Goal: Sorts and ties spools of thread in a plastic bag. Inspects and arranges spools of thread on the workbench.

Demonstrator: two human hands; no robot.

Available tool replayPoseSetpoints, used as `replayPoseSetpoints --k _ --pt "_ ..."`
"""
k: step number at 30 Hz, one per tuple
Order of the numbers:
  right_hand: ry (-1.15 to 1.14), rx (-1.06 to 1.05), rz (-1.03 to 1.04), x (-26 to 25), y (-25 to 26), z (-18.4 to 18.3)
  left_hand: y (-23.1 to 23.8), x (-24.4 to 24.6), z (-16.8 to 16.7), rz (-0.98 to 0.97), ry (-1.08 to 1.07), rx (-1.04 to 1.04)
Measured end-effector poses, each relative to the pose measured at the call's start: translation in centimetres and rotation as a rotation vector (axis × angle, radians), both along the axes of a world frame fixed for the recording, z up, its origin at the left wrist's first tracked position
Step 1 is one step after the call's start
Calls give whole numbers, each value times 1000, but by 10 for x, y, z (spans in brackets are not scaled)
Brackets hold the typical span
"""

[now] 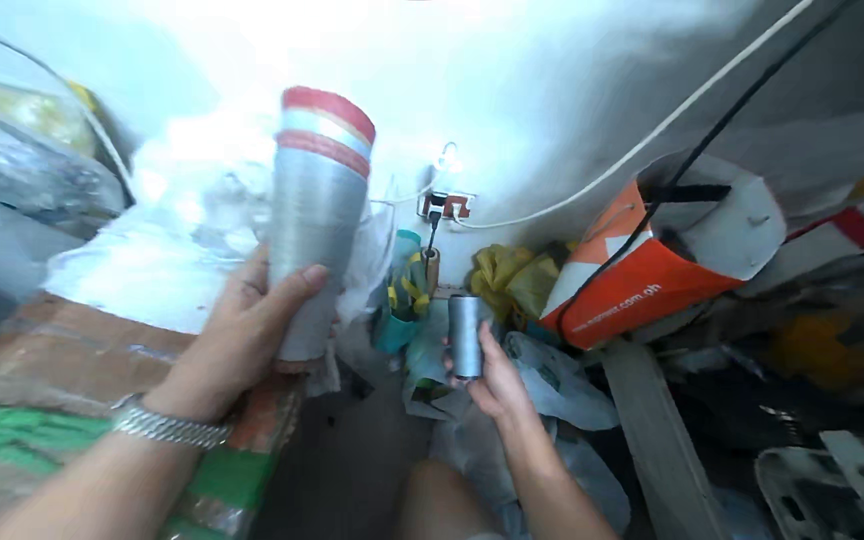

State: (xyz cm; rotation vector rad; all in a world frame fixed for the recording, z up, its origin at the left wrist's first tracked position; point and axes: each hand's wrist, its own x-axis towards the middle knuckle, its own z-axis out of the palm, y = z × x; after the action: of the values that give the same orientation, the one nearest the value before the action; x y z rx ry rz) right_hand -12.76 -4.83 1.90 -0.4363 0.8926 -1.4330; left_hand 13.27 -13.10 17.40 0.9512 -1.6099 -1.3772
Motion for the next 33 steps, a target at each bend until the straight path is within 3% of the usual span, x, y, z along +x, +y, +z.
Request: replayPoseSetpoints --k 3,6,9,11,15,18,21,25,27,29,33 --pt "22 -117 69 21 1 31 -6 19 18 -159 -64 13" --pt "135 -262 134 44 7 65 -13 55 59 -225 -97 -77" --pt "468 -402 148 74 8 109 -12 100 94 -139 74 -207" --pt "662 -445 104 97 4 137 2 108 107 -28 152 -186" --pt "689 -441 163 137 -3 171 57 115 119 297 126 -139" --pt "635 -515 305 164 -7 166 112 155 150 469 154 -285" --pt "658 -561 375 193 -6 148 186 208 189 921 34 -505" --pt "746 -695 345 215 -9 124 253 326 229 1437 -235 -673" --pt "763 -730 335 214 -9 122 260 365 249 1660 -263 -542" --pt "775 -723 328 213 -7 122 258 393 255 1764 -267 -422" --pt "721 -695 302 211 -5 119 256 427 237 1694 -338 -254"
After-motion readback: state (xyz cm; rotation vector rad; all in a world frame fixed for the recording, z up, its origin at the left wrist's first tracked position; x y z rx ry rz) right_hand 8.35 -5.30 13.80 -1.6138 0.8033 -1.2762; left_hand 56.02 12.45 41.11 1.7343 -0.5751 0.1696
